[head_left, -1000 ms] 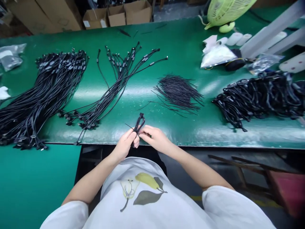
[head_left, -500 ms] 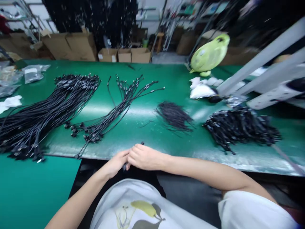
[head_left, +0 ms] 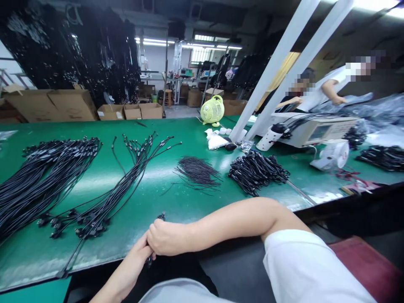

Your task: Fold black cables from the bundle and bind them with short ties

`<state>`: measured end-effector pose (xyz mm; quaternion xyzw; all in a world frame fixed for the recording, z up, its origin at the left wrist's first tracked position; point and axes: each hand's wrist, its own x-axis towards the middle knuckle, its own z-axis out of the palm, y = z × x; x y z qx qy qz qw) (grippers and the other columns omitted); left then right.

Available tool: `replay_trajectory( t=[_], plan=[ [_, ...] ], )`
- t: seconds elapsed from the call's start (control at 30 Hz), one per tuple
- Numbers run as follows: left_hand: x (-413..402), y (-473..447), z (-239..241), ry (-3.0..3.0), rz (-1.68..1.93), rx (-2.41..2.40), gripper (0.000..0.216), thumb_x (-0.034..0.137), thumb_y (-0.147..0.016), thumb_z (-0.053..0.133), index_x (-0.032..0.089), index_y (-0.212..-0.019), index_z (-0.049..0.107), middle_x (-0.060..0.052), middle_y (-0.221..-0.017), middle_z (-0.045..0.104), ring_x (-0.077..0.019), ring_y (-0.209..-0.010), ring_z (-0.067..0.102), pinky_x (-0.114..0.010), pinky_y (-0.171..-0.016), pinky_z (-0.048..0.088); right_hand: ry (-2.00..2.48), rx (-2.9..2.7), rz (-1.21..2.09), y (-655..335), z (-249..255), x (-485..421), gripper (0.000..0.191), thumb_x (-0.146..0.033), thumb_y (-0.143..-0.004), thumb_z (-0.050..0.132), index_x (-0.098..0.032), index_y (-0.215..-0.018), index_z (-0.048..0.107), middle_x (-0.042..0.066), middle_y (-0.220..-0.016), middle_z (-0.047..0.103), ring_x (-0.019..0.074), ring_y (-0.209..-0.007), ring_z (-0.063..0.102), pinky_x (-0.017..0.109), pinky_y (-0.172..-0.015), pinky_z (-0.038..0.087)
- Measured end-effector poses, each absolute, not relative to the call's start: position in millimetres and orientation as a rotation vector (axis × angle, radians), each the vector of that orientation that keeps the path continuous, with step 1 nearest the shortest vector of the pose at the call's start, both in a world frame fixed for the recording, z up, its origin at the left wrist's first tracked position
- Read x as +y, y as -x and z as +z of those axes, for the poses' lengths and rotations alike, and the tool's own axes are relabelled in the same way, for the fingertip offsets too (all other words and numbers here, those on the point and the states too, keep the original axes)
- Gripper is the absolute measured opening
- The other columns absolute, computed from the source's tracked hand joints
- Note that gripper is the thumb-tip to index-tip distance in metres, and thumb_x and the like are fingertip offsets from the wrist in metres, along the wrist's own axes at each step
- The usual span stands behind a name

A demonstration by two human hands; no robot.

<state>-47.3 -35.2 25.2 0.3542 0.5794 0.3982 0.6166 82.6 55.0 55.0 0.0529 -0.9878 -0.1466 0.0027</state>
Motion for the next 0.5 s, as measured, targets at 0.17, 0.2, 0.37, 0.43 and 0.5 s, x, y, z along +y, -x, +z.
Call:
replay_trajectory(
  t=[0.17,0.2,0.37,0.43,0.5],
  plan=[
    [-19,46,6,-0.848,1.265,1.557,0.045,0.03,-0.081,0.056,0.021,-0.124,0.057,-0.011,-0.134,0.056,-0.0259,-0.138,0.037,-0.04,-0.11,0.034,0.313,-3.057,-0.164,-66,48,71,0.015,-0.014,-0.086,0.045,-0.011,-0.089,0.06,0.009,-0.078,0.06,0.0195,-0.066,0.054,0.031,-0.054,0.036],
    [-13,47,5,-0.827,1.33,1.573,0.047,0.033,-0.082,0.055,0.021,-0.128,0.055,-0.011,-0.138,0.054,-0.0259,-0.141,0.033,-0.041,-0.113,0.031,0.443,-2.992,-0.071,-62,47,73,0.015,-0.015,-0.086,0.046,-0.012,-0.09,0.06,0.009,-0.08,0.062,0.0195,-0.069,0.055,0.031,-0.057,0.038],
    [-3,61,29,-0.892,1.441,1.37,0.05,0.049,-0.092,0.042,0.014,-0.121,0.063,-0.015,-0.127,0.062,-0.028,-0.128,0.049,-0.045,-0.11,0.036,0.73,-2.472,0.666,-58,41,68,0.026,-0.02,-0.096,0.039,-0.016,-0.082,0.06,0.005,-0.086,0.066,0.0147,-0.081,0.059,0.025,-0.074,0.043],
    [-11,68,42,-1.216,1.424,1.419,0.041,0.043,-0.092,0.047,0.019,-0.12,0.065,-0.013,-0.129,0.06,-0.0273,-0.127,0.047,-0.044,-0.111,0.033,0.661,-2.36,0.966,-66,39,68,0.031,-0.023,-0.098,0.035,-0.016,-0.083,0.061,0.003,-0.084,0.065,0.0124,-0.079,0.059,0.022,-0.073,0.043],
    [-24,72,49,-1.636,1.28,1.497,0.035,0.028,-0.091,0.05,0.025,-0.121,0.066,-0.01,-0.129,0.059,-0.0261,-0.124,0.045,-0.044,-0.11,0.031,0.632,-2.382,1.019,-75,38,73,0.031,-0.023,-0.098,0.035,-0.016,-0.081,0.06,0.002,-0.079,0.063,0.0117,-0.073,0.056,0.021,-0.069,0.04]
  ],
)
